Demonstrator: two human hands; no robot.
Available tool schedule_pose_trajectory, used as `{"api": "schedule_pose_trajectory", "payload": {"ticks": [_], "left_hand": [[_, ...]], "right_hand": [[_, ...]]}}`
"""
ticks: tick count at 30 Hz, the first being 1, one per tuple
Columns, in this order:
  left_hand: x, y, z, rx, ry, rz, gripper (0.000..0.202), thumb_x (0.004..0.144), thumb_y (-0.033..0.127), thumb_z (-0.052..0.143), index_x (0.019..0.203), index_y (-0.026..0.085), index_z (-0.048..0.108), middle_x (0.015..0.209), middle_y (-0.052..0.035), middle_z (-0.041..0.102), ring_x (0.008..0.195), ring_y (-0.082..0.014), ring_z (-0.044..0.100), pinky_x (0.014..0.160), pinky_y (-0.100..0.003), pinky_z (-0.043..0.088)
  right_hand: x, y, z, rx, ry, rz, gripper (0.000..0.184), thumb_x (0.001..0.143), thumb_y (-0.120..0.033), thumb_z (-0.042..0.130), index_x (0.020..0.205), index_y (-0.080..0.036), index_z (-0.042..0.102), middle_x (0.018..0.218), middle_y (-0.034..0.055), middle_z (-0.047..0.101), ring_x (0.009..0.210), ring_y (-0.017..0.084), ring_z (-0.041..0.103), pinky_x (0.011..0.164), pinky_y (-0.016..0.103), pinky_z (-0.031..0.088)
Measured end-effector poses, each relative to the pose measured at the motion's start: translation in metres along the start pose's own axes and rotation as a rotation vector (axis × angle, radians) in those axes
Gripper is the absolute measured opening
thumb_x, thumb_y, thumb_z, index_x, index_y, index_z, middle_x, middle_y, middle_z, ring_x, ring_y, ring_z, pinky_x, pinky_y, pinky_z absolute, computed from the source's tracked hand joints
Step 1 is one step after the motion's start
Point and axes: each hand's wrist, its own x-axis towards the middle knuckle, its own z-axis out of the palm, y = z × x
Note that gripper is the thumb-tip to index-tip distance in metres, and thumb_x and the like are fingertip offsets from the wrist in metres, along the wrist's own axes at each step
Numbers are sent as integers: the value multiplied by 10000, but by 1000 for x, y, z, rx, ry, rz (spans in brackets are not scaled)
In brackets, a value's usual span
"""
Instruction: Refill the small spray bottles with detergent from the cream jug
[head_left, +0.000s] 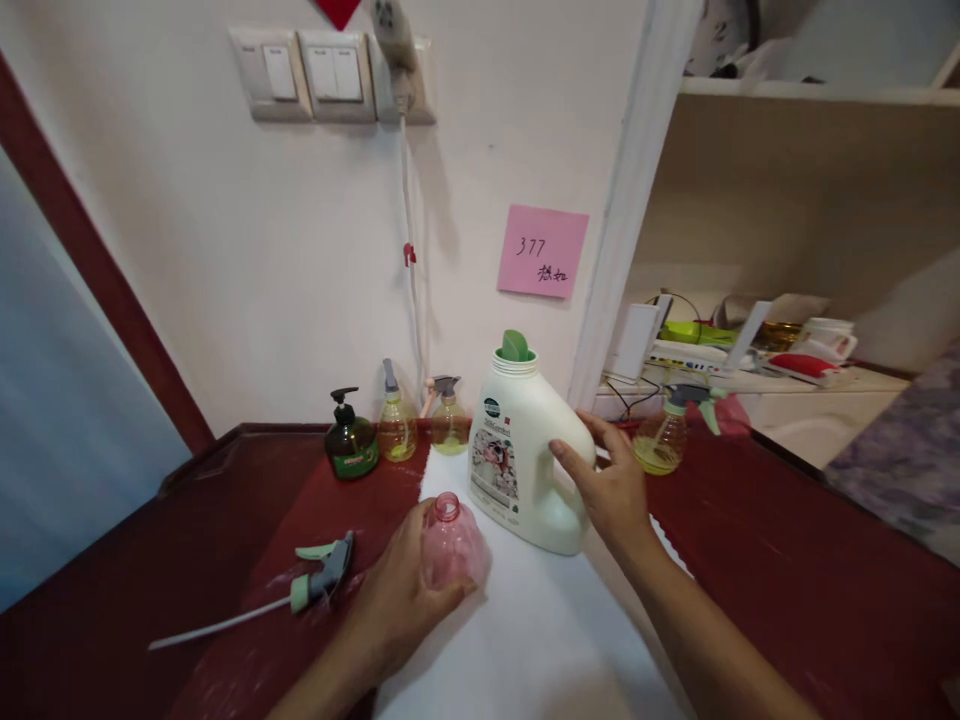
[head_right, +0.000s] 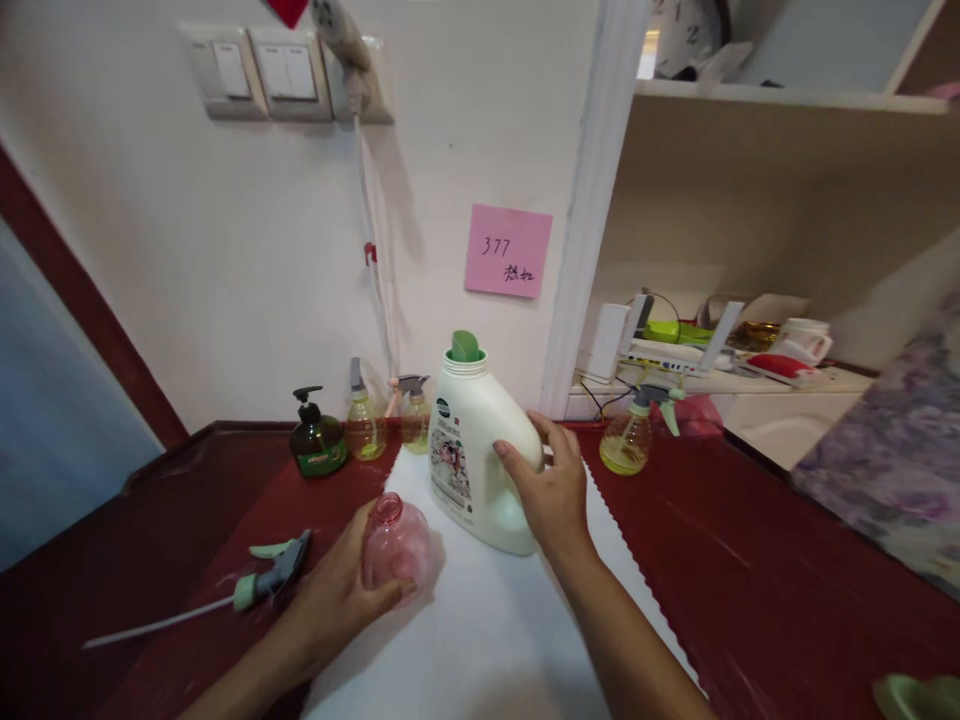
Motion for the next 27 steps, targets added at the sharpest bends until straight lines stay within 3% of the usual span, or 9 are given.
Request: {"api": "schedule_pose_trajectory", "payload": {"ticks": [3, 5, 7, 10, 12, 17, 21, 23, 27], "left_hand": [[1, -5, 0, -14, -11, 22, 753, 743, 262, 739, 1414, 213, 400, 1539, -183, 483, 1446, -351, 440, 1211, -558, 316], [1, -7, -1, -14, -17, 47, 758, 759, 275, 741, 1424, 193, 387, 1549, -193, 465, 1464, -347, 416, 1215, -537, 315], [2, -7, 0, -20, -12, 85, 769, 783, 301, 735, 1446, 181, 365, 1553, -198, 457, 1472, -341, 405, 1219, -520, 311], [2, -6, 1, -30, -21, 119, 819, 796, 345, 743, 1484, 171, 333, 1552, -205, 460, 1465, -341, 416, 1219, -505, 315], [2, -6, -1, -41, -48, 118, 877, 800, 360, 750, 1527, 178, 293, 1580, -203, 434, 1473, -333, 408, 1221, -497, 316], [-5, -8, -39, 71, -87, 110, 1108, 707, 358, 852, 1610, 248, 219, 1658, -173, 341, 1523, -344, 326, 1239, -521, 271], [-17, -15, -96, 379, 33, 71, 580, 816, 449, 724, 1351, 246, 630, 1392, -139, 647, 1299, -361, 570, 1099, -493, 429], [-23, -23, -117, 580, 8, 17, 381, 848, 448, 672, 1172, 256, 735, 1202, -116, 736, 1134, -358, 643, 994, -474, 472], [-32, -46, -123, 781, -85, -82, 287, 813, 311, 656, 1073, 252, 763, 1093, -109, 763, 1064, -349, 660, 958, -441, 456]], "right_hand": [[-21, -21, -6, -71, 82, -214, 394, 838, -361, 749, 1190, -217, 647, 1209, 87, 599, 1119, 262, 570, 990, 454, 460], [-44, -32, 0, -36, -3, -310, 261, 897, -291, 681, 1150, -245, 639, 1088, 43, 640, 1005, 212, 611, 900, 380, 512], [-68, -37, 13, 13, -242, -259, 278, 890, -252, 658, 1167, -256, 638, 1071, 34, 665, 999, 205, 640, 901, 365, 537], [-95, -31, 38, -5, -577, -33, 654, 797, -253, 692, 1421, -188, 509, 1418, 134, 565, 1340, 289, 516, 1158, 481, 402], [-105, -22, 51, -31, -682, 83, 763, 794, -276, 663, 1504, -143, 417, 1538, 170, 469, 1447, 309, 412, 1227, 508, 302], [-110, -10, 60, -16, -757, 109, 691, 871, -379, 587, 1490, -114, 430, 1501, 182, 514, 1408, 306, 466, 1203, 498, 335], [-112, -11, 59, -36, -741, 149, 701, 870, -403, 599, 1494, -132, 429, 1511, 172, 508, 1413, 319, 459, 1192, 502, 343], [-113, -11, 60, -41, -730, 169, 705, 854, -392, 627, 1492, -159, 437, 1515, 153, 511, 1414, 317, 461, 1192, 492, 345], [-112, -10, 62, -33, -721, 183, 704, 828, -360, 664, 1477, -183, 456, 1501, 135, 530, 1401, 311, 481, 1188, 488, 354]]}}
